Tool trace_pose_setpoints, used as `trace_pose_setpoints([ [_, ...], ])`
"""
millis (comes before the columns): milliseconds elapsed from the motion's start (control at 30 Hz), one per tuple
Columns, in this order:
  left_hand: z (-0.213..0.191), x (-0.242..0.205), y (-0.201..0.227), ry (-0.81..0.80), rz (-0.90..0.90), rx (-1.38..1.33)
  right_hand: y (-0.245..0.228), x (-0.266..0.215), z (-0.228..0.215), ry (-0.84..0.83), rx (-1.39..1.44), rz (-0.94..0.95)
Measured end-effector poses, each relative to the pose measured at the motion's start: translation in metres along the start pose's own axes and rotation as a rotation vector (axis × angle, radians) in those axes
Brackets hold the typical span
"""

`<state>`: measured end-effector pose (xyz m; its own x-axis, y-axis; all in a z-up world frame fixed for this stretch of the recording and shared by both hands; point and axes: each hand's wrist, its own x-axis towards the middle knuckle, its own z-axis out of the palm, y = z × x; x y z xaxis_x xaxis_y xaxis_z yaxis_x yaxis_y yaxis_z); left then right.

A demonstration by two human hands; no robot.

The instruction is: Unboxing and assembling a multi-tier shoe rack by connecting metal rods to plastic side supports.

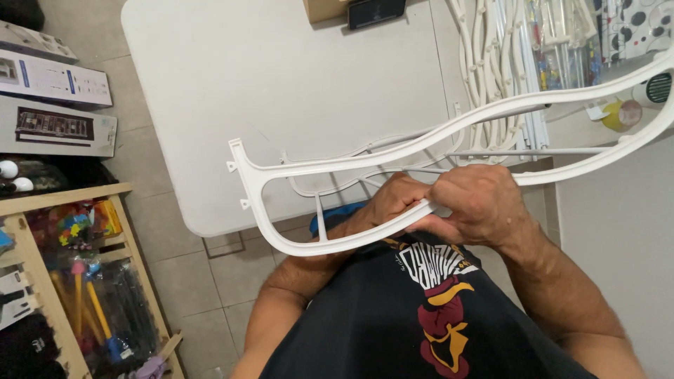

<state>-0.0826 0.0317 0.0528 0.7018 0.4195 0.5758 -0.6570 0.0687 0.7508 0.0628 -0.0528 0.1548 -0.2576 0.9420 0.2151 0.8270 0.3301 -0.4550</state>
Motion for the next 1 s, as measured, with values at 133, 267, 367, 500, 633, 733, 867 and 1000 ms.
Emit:
trace_pose_setpoints([
  [133,-0.003,-0.013,-0.007,0.021,-0.075,-0.021,-0.004,0.006,0.0,0.015,-0.014,0.009],
  [267,0.0,-0.009,0.011,0.103,-0.063,0.054,-0.008,0.007,0.0,0.013,-0.084,-0.02],
  [367,0.001,-0.01,0.016,0.123,-0.062,0.032,-0.012,0.007,0.0,0.027,-0.095,-0.023],
  [500,0.003,-0.013,0.01,0.1,-0.072,-0.107,-0.01,0.006,0.001,0.03,-0.066,-0.028],
  [633,0.007,-0.028,-0.019,0.087,-0.044,-0.086,-0.007,0.003,0.002,-0.001,-0.038,-0.015],
  [733,0.009,-0.029,-0.023,0.078,-0.013,-0.029,-0.004,0.001,0.002,-0.02,-0.026,-0.016],
  [867,0.008,-0.021,-0.012,0.083,0.039,0.026,-0.006,0.005,-0.001,-0.042,-0.011,-0.023],
  [1000,0.008,-0.015,-0.003,0.062,0.062,0.041,-0.007,0.006,-0.003,-0.098,-0.042,-0.03],
])
